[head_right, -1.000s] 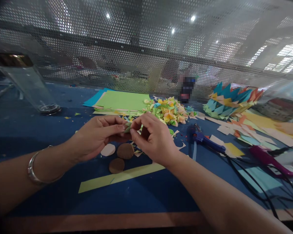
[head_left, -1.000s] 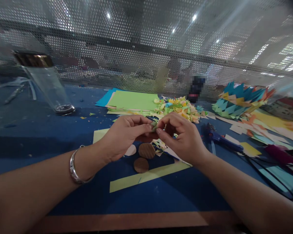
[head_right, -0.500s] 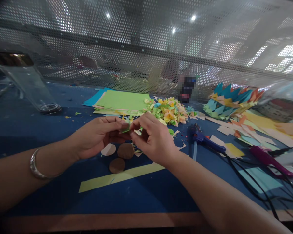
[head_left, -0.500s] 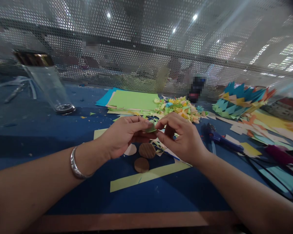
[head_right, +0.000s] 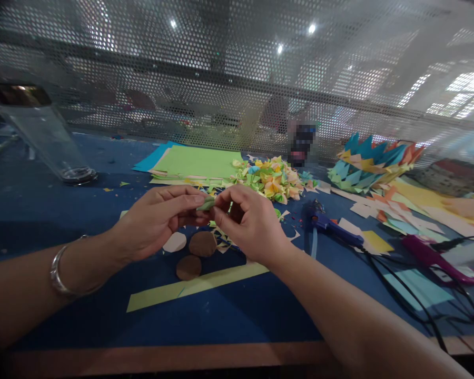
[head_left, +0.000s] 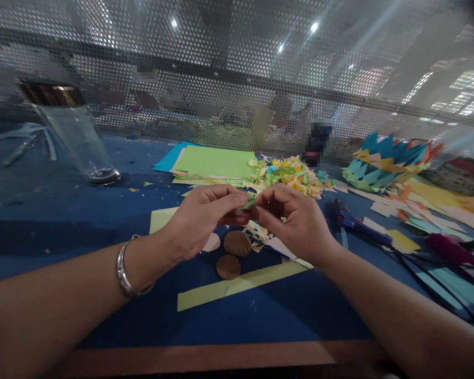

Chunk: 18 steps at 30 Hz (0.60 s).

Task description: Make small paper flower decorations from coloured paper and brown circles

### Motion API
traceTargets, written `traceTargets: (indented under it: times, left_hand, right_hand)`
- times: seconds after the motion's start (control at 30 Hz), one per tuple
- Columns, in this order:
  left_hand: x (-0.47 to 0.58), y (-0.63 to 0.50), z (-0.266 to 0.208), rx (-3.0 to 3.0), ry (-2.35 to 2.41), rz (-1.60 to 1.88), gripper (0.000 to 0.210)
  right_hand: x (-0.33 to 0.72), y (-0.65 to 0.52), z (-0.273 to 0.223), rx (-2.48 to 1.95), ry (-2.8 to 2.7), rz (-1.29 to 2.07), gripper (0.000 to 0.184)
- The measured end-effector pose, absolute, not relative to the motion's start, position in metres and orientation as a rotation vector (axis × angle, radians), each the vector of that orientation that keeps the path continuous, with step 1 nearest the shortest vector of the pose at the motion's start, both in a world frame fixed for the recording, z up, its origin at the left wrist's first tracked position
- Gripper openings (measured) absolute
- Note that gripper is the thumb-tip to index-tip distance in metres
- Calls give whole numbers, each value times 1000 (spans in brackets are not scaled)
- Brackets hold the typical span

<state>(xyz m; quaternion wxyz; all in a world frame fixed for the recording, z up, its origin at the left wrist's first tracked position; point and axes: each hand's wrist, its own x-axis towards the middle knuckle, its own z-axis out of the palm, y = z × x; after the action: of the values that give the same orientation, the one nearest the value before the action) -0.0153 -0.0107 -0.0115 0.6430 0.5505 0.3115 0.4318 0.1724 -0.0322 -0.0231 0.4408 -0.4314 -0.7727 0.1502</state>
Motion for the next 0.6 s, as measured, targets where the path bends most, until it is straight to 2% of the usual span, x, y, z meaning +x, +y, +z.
traceTargets:
  times: [0.2, 0.6]
  left_hand:
    - [-18, -11, -14, 1343, 708, 1004, 19]
    - [-16, -9, -14, 1410, 788, 996, 15]
  right_hand:
    - [175, -30, -25, -1071, -1842, 529, 13]
    - [174, -31, -22, -1092, -1814, 576, 22]
